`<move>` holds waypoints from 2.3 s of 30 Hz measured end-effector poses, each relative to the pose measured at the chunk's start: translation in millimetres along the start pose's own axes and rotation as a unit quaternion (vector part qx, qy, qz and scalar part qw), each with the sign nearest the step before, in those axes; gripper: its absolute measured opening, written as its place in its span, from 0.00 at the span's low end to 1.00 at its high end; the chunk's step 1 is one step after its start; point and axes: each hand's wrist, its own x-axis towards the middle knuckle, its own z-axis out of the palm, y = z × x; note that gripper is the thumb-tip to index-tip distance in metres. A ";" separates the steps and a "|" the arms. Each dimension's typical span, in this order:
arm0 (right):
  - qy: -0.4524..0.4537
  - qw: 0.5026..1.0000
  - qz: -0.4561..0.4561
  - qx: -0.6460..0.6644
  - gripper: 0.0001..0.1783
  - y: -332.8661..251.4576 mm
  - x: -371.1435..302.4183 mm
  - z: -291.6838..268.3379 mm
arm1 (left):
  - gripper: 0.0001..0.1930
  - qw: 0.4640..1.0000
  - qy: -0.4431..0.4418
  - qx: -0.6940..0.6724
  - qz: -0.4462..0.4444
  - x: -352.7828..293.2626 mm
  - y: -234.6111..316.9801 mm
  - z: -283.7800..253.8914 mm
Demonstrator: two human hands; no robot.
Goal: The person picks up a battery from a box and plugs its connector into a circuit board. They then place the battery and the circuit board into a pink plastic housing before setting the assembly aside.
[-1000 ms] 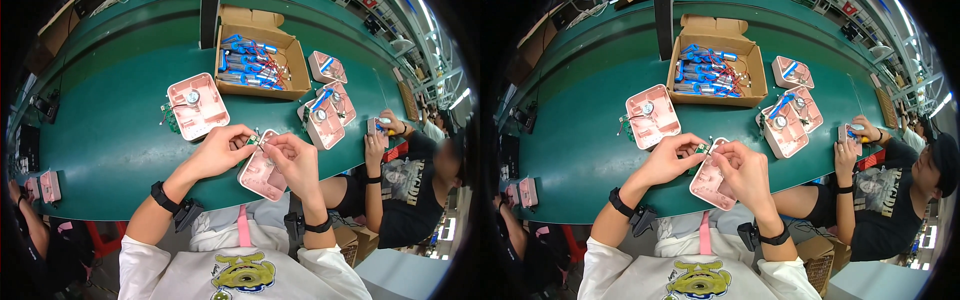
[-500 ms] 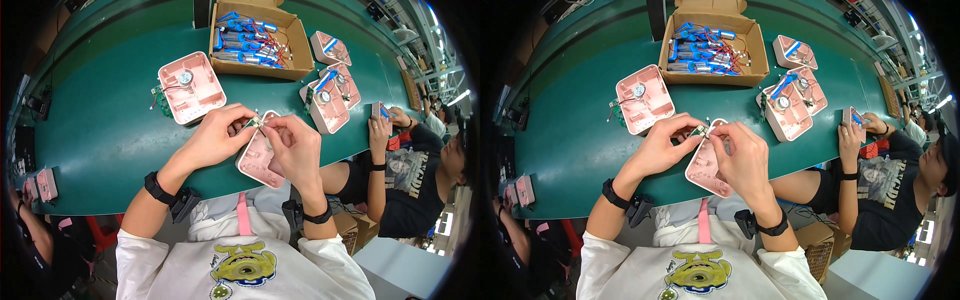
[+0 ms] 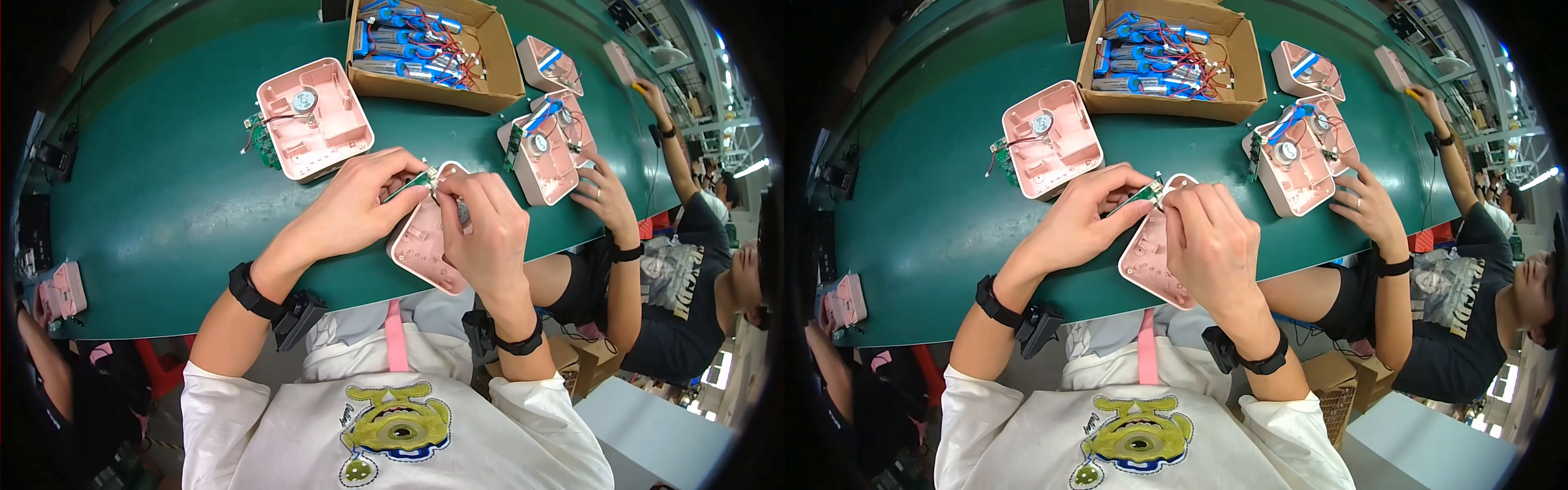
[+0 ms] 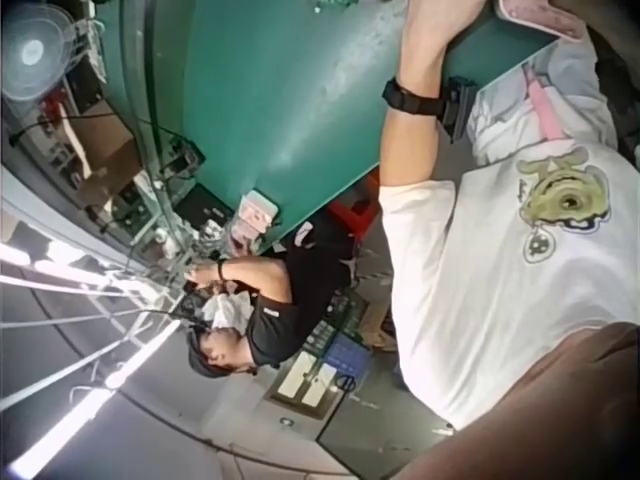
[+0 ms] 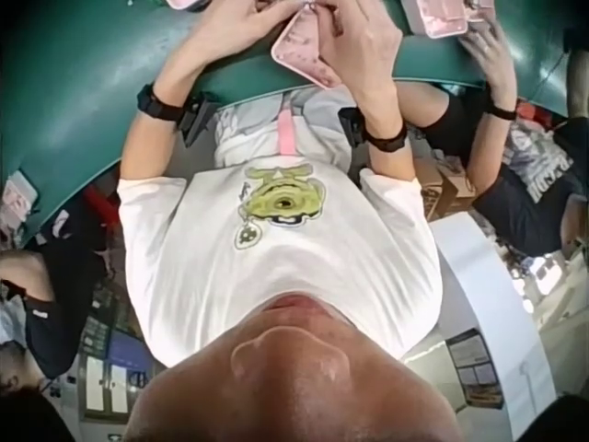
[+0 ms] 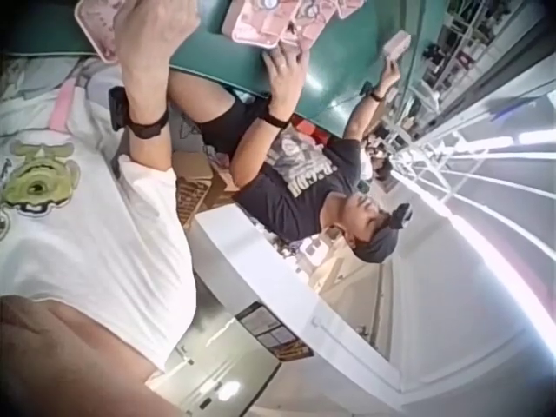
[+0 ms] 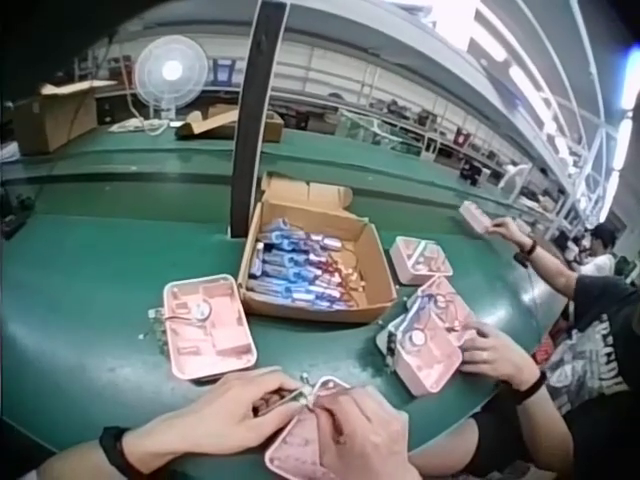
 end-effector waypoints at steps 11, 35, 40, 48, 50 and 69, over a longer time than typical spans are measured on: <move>-0.013 0.997 0.073 0.031 0.10 -6.8 -0.1 -1.8 | 0.12 0.997 0.006 0.075 0.012 0.6 13.6 0.2; 0.000 0.997 0.071 0.023 0.09 -10.4 -0.5 -2.5 | 0.10 0.987 0.048 0.116 0.100 -3.4 13.0 7.2; 0.005 0.997 0.078 0.017 0.08 -11.0 -0.8 -1.7 | 0.10 0.979 0.055 0.151 0.128 -4.9 15.1 8.2; -0.001 0.996 0.087 0.019 0.07 -14.3 0.2 -2.4 | 0.10 0.986 0.051 0.118 0.104 -4.2 16.3 7.8; -0.002 0.996 0.088 0.021 0.07 -15.3 0.6 -2.4 | 0.10 0.989 0.049 0.098 0.099 -4.7 16.6 8.0; -0.087 0.993 0.073 0.026 0.05 -12.0 19.1 -15.0 | 0.10 0.994 0.074 0.058 0.061 -2.4 12.4 7.2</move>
